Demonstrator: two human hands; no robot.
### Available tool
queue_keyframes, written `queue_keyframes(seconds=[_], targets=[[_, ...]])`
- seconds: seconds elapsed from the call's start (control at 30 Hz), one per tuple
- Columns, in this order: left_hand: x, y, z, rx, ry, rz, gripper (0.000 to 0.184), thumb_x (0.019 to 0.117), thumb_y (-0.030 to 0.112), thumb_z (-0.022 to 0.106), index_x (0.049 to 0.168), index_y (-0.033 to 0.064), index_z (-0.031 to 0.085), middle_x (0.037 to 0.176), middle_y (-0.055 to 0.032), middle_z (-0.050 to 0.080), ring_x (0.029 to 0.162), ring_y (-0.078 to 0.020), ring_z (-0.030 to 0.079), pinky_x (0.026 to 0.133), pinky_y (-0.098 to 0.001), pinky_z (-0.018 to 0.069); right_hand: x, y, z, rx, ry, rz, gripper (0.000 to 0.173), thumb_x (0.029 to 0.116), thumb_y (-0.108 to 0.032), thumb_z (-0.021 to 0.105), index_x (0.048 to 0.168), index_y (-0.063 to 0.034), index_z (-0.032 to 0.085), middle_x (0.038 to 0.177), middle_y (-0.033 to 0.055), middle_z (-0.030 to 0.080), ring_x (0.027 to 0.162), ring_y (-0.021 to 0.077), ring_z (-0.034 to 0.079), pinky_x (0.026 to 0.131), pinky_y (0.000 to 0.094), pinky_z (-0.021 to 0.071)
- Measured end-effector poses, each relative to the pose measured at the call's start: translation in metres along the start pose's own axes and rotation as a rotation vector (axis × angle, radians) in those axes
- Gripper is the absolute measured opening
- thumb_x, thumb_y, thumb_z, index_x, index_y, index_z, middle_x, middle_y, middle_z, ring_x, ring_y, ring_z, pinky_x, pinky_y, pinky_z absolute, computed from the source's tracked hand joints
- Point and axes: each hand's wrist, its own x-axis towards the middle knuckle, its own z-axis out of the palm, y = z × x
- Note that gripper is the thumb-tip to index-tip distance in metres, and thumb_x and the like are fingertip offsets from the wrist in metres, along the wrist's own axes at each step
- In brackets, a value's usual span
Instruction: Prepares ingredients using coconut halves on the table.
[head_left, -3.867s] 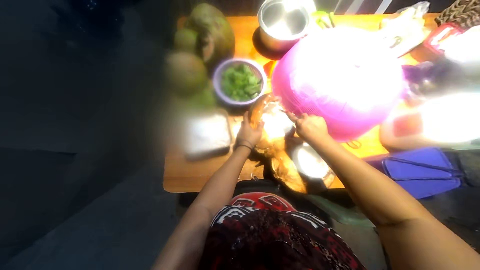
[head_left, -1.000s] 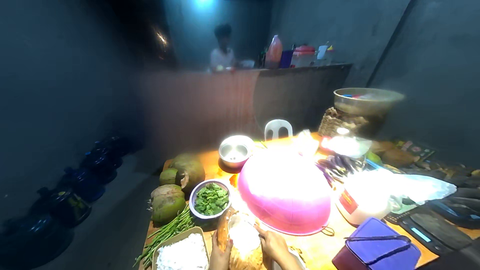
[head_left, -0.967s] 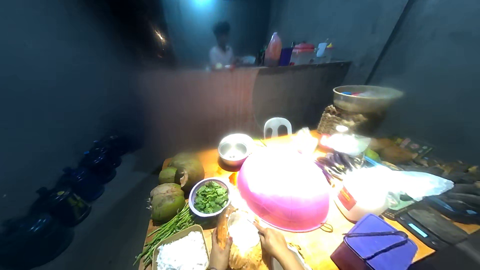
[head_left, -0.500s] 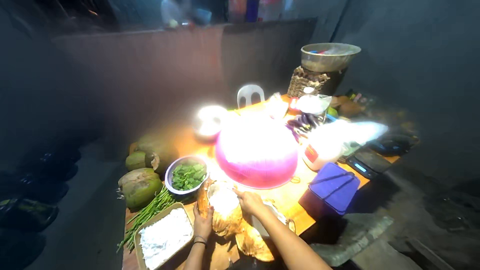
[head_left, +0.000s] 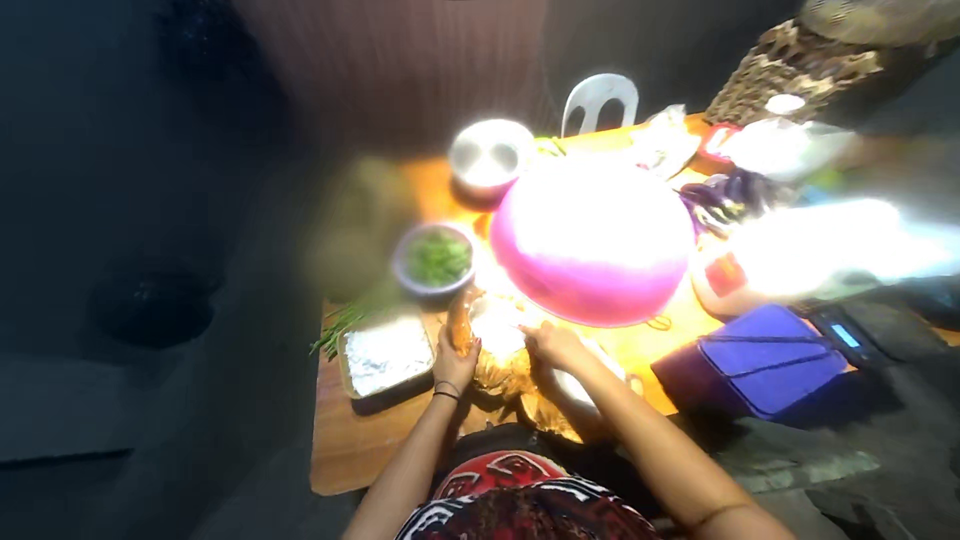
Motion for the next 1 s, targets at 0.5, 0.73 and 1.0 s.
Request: queue_keyframes(seconds=[0.5,0.73,1.0], targets=[[0.028,0.018,0.001,-0.286,0.029,0.167,0.061,0.1079,0.037,0.051,0.160,0.0149,0.030,0.146,-0.0213,0.054,0.131,-0.0347,0.057,0.109,-0.0557,0.0445,0.007,-0.036,-0.052,-0.242,-0.040,-0.051,0.040,0.1058,-0.006,0.047,0.144,-0.0102,0.059,0.126,0.0255,0.067,0.120,0.0449,0.064,0.095,0.0632,0.0505],[0.027,0.016,0.000,-0.216,0.035,0.161,0.064,0.1071,0.038,0.052,0.161,0.0149,0.028,0.145,-0.0231,0.055,0.127,-0.0376,0.060,0.107,-0.0573,0.0461,0.006,-0.029,-0.041,-0.237,-0.004,-0.109,0.043,0.1054,-0.011,0.050,0.147,-0.0194,0.059,0.126,0.0242,0.068,0.115,0.0450,0.065,0.092,0.0642,0.0509],[0.032,0.022,-0.004,-0.216,0.021,0.136,0.062,0.1077,0.039,0.050,0.161,0.0154,0.029,0.145,-0.0228,0.055,0.127,-0.0374,0.060,0.107,-0.0575,0.0463,0.004,-0.025,-0.026,-0.244,-0.095,-0.027,0.037,0.1067,-0.026,0.051,0.139,-0.0131,0.063,0.124,0.0230,0.068,0.117,0.0432,0.065,0.092,0.0645,0.0516]])
